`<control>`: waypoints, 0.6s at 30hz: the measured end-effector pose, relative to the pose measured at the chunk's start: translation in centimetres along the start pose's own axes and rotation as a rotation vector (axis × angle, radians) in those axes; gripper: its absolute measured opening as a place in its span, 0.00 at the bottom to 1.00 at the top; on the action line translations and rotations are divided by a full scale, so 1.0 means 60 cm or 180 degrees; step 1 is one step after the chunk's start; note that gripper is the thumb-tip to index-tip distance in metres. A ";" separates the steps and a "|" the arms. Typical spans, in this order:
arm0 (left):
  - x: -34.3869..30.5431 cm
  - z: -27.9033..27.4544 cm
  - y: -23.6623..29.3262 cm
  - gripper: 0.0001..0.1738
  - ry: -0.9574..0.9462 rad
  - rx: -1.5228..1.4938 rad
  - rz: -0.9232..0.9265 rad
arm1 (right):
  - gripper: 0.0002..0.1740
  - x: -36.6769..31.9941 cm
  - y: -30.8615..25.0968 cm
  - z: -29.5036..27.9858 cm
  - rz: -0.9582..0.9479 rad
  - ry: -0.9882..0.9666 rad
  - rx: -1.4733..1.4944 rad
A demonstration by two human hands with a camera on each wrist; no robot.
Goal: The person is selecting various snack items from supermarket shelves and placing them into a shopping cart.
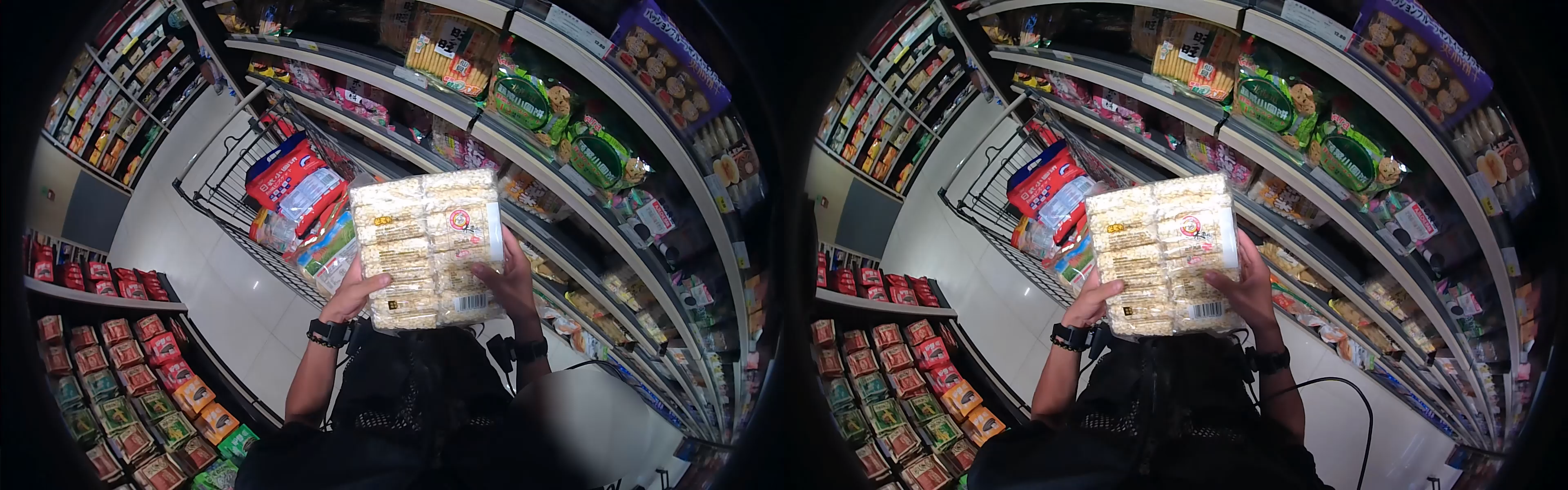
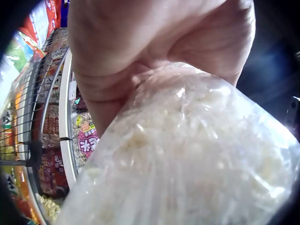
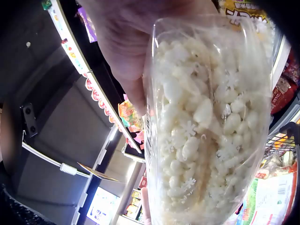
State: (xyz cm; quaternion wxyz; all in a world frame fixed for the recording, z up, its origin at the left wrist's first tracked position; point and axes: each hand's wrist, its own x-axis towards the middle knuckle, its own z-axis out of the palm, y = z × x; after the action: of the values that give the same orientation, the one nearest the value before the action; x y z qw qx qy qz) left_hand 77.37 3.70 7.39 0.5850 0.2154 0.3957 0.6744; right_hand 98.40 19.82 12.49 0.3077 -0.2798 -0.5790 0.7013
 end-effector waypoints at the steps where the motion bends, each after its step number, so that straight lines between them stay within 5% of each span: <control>1: -0.001 0.000 -0.001 0.48 0.0001 0.0008 0.0026 | 0.45 0.001 0.000 0.000 0.0015 -0.0016 -0.0004; 11: -0.014 -0.001 -0.031 0.48 0.0033 0.0244 -0.0069 | 0.44 -0.011 0.019 -0.010 0.0349 0.0121 -0.0145; 18: -0.013 -0.036 -0.100 0.38 0.0463 -0.1004 -0.0401 | 0.35 -0.022 0.036 -0.023 0.0604 -0.0204 0.0124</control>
State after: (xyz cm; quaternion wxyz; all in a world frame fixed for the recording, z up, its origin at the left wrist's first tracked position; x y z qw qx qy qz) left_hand 79.61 2.36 1.50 0.6224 0.0464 0.3391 0.7039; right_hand 100.07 19.39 10.19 0.2265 -0.3048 -0.5457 0.7470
